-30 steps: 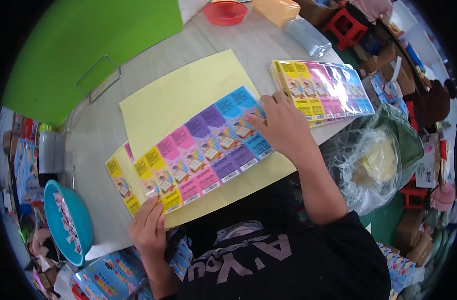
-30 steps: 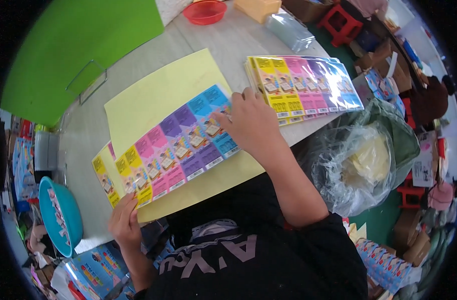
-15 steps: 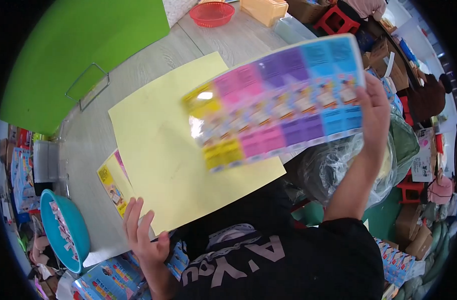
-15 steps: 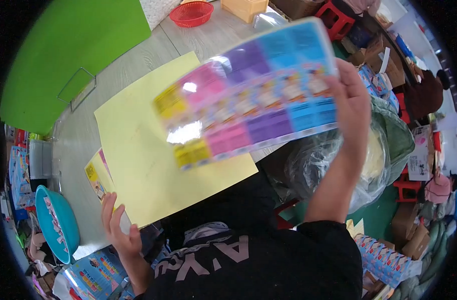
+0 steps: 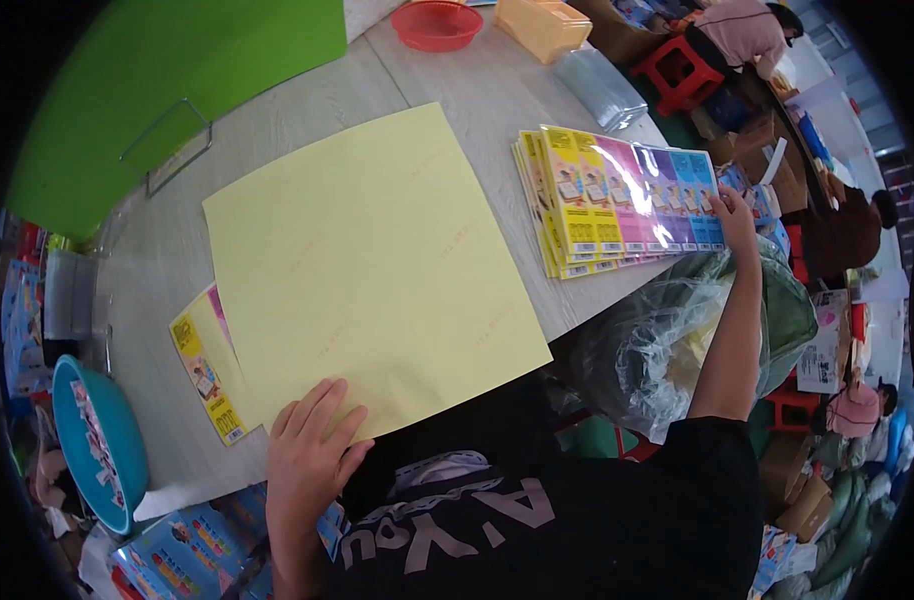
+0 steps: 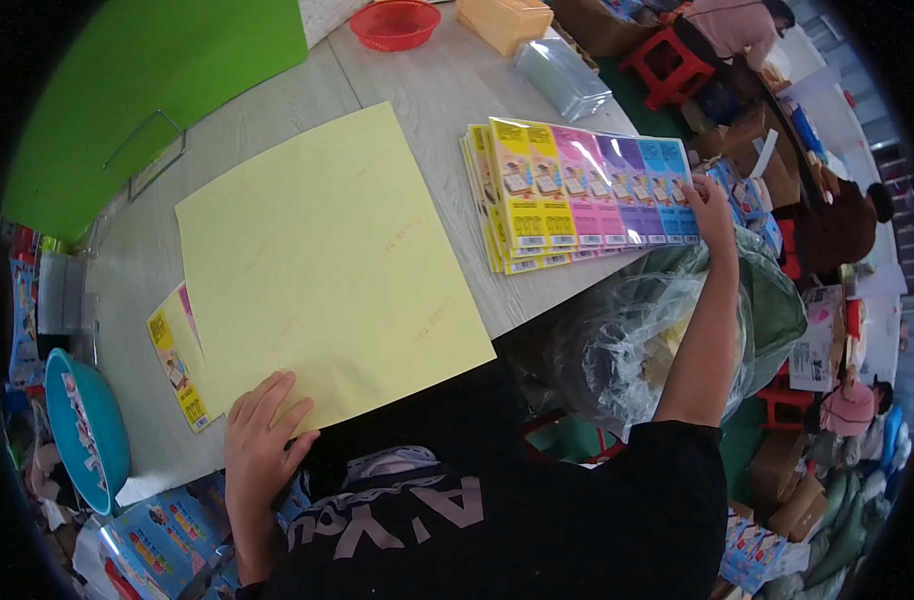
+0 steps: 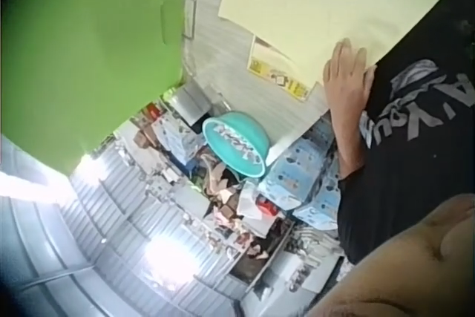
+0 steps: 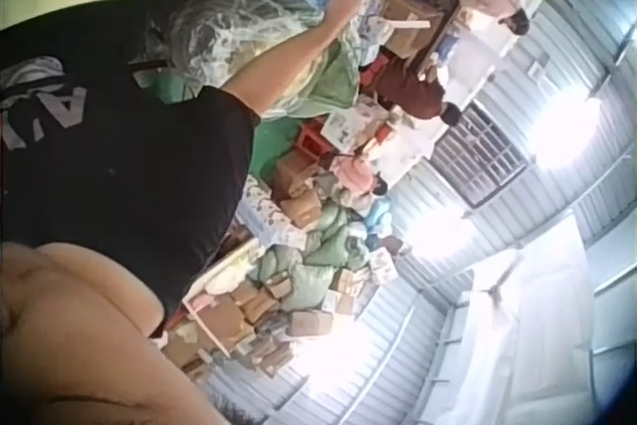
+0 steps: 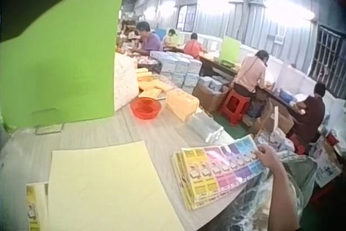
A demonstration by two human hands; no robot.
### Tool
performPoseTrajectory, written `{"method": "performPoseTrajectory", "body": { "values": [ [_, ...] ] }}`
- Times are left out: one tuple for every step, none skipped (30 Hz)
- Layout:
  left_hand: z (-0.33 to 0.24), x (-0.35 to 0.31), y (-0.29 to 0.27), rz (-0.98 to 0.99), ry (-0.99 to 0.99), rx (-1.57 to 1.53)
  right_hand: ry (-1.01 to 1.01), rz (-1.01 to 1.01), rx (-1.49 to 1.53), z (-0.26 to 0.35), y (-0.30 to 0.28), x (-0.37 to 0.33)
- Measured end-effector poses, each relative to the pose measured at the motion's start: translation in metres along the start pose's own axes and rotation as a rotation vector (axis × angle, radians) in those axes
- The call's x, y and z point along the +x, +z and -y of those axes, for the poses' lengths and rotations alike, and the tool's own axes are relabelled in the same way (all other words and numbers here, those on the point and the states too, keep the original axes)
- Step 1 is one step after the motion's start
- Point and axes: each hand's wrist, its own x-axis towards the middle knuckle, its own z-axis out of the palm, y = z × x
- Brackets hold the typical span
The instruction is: Attaching plastic hanging strips to illustrated product cards for packaging.
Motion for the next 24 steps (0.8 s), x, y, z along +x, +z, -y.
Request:
{"method": "performPoseTrajectory", "body": {
  "values": [
    [0.001, 0.0, -0.001, -0.013, 0.006, -0.029, -0.009, 0.014, 0.0, -0.001, 0.001, 0.002],
    [0.001, 0.001, -0.001, -0.026, 0.013, -0.059, -0.142, -0.113, -0.231, -0.004, 0.001, 0.0],
    [0.001, 0.002, -0.003, -0.027, -0.009, -0.06, -0.284, -0.24, -0.458, -0.001, 0.004, -0.002],
    [0.0, 0.005, -0.005, -0.039, 0.016, -0.05, -0.299, -0.226, -0.454, 0.01, 0.006, -0.007],
    [-0.001, 0.007, -0.007, -0.048, 0.033, -0.034, -0.342, -0.264, -0.448, 0.038, 0.011, -0.014],
    [-0.001, 0.008, -0.007, -0.045, 0.005, -0.025, -0.382, -0.304, -0.44, 0.07, 0.018, -0.025],
    [-0.001, 0.009, -0.007, -0.058, 0.013, -0.018, -0.415, -0.228, -0.37, 0.111, 0.027, -0.043],
    [-0.001, 0.01, -0.007, -0.07, 0.026, -0.013, -0.443, -0.155, -0.303, 0.154, 0.034, -0.064],
    [-0.002, 0.012, -0.008, -0.064, 0.007, -0.006, -0.551, -0.093, -0.293, 0.183, 0.04, -0.084],
    [-0.003, 0.014, -0.011, -0.079, 0.028, -0.022, -0.657, -0.034, -0.285, 0.211, 0.042, -0.104],
    [-0.004, 0.016, -0.014, -0.094, 0.052, -0.036, -0.721, 0.067, -0.245, 0.239, 0.043, -0.128],
    [-0.007, 0.017, -0.017, -0.087, 0.038, -0.026, -0.784, 0.166, -0.198, 0.266, 0.047, -0.149],
    [-0.008, 0.016, -0.021, -0.106, 0.036, -0.019, -0.873, 0.332, -0.139, 0.292, 0.054, -0.164],
    [-0.009, 0.014, -0.026, -0.132, 0.042, -0.017, -0.961, 0.493, -0.089, 0.316, 0.058, -0.176],
    [-0.011, 0.016, -0.032, -0.131, 0.044, -0.016, -0.959, 0.492, -0.089, 0.332, 0.063, -0.184],
    [-0.016, 0.018, -0.042, -0.135, 0.052, -0.009, -1.051, 0.605, -0.061, 0.344, 0.067, -0.19],
    [-0.02, 0.019, -0.054, -0.14, 0.058, 0.0, -1.145, 0.72, -0.032, 0.349, 0.069, -0.193],
    [-0.023, 0.018, -0.068, -0.138, 0.044, 0.014, -1.159, 0.722, -0.016, 0.354, 0.071, -0.191],
    [-0.024, 0.023, -0.078, -0.134, 0.069, 0.035, -1.228, 0.689, 0.025, 0.354, 0.072, -0.189],
    [-0.024, 0.026, -0.087, -0.131, 0.093, 0.056, -1.297, 0.656, 0.067, 0.356, 0.072, -0.185],
    [-0.028, 0.028, -0.099, -0.13, 0.088, 0.063, -1.303, 0.655, 0.074, 0.358, 0.071, -0.181],
    [-0.031, 0.029, -0.109, -0.159, 0.083, 0.117, -1.256, 0.639, 0.138, 0.36, 0.068, -0.175],
    [-0.032, 0.029, -0.115, -0.188, 0.078, 0.171, -1.208, 0.623, 0.2, 0.362, 0.068, -0.17],
    [-0.03, 0.031, -0.116, -0.189, 0.078, 0.172, -1.209, 0.623, 0.199, 0.363, 0.068, -0.165]
  ]
}}
